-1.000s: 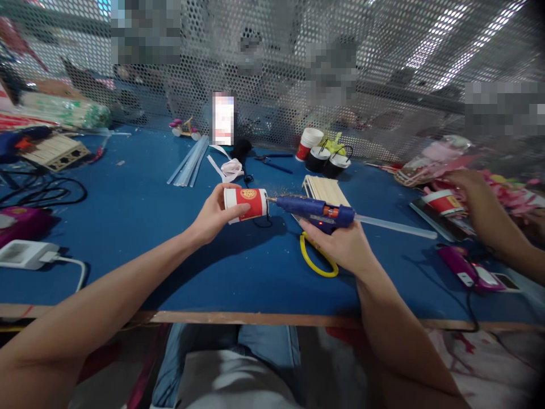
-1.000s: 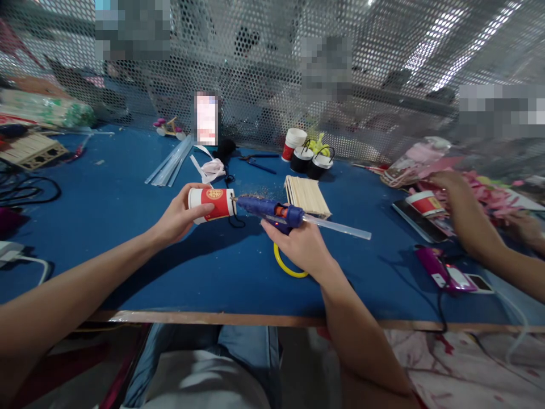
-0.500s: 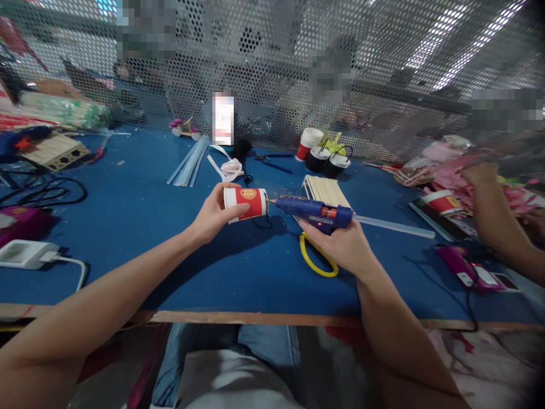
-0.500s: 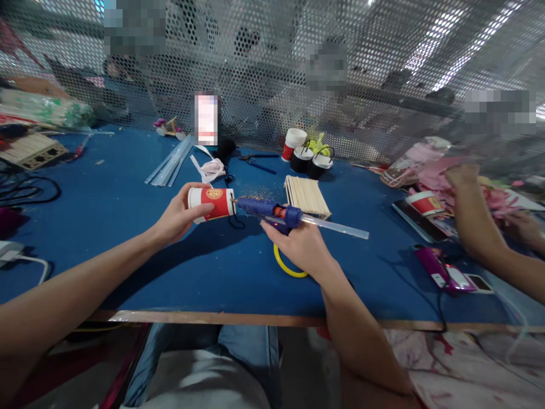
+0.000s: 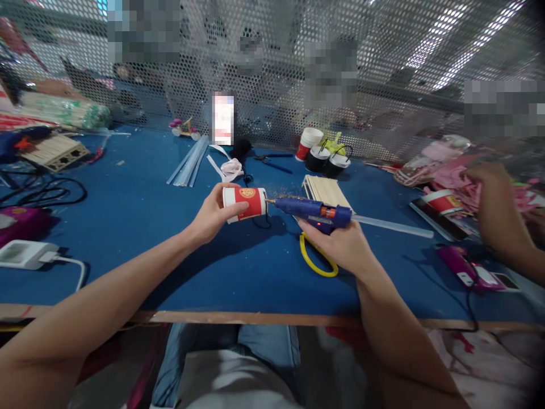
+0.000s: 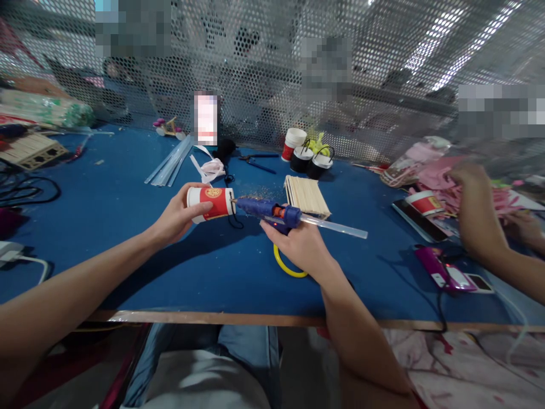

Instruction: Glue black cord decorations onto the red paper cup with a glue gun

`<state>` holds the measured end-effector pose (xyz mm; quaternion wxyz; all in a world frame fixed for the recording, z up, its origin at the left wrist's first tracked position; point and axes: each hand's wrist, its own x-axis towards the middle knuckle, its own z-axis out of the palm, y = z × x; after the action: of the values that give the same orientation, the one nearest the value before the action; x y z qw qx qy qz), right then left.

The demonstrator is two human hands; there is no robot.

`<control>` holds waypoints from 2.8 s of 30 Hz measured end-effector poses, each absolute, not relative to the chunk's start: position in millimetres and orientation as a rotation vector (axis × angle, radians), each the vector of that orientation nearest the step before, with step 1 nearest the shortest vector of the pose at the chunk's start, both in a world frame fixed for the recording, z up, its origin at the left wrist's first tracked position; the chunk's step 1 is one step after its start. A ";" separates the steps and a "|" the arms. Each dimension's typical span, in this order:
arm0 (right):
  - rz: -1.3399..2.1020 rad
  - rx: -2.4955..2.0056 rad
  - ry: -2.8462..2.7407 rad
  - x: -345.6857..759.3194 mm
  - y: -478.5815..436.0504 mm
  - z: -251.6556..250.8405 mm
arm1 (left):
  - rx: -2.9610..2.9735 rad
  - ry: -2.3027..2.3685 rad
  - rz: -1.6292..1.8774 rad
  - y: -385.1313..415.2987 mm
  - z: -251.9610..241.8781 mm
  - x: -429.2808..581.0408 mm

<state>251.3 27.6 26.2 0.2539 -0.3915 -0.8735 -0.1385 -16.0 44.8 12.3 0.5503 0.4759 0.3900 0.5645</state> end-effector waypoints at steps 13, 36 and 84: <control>0.247 -1.250 -2.063 232.7 15.0 45.5 | 1.003 0.885 1.266 41.7 16.6 -12.8; 0.482 -1.290 -2.034 226.7 10.1 58.1 | 0.984 0.839 1.187 45.5 12.6 -17.9; 1.201 -0.973 -1.368 215.8 24.4 47.9 | 0.943 0.691 1.016 35.1 13.9 -10.3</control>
<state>215.8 24.4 47.9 0.5129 -0.4046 -0.5689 0.4996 -10.3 35.1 13.9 0.7147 0.4259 0.3121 0.4587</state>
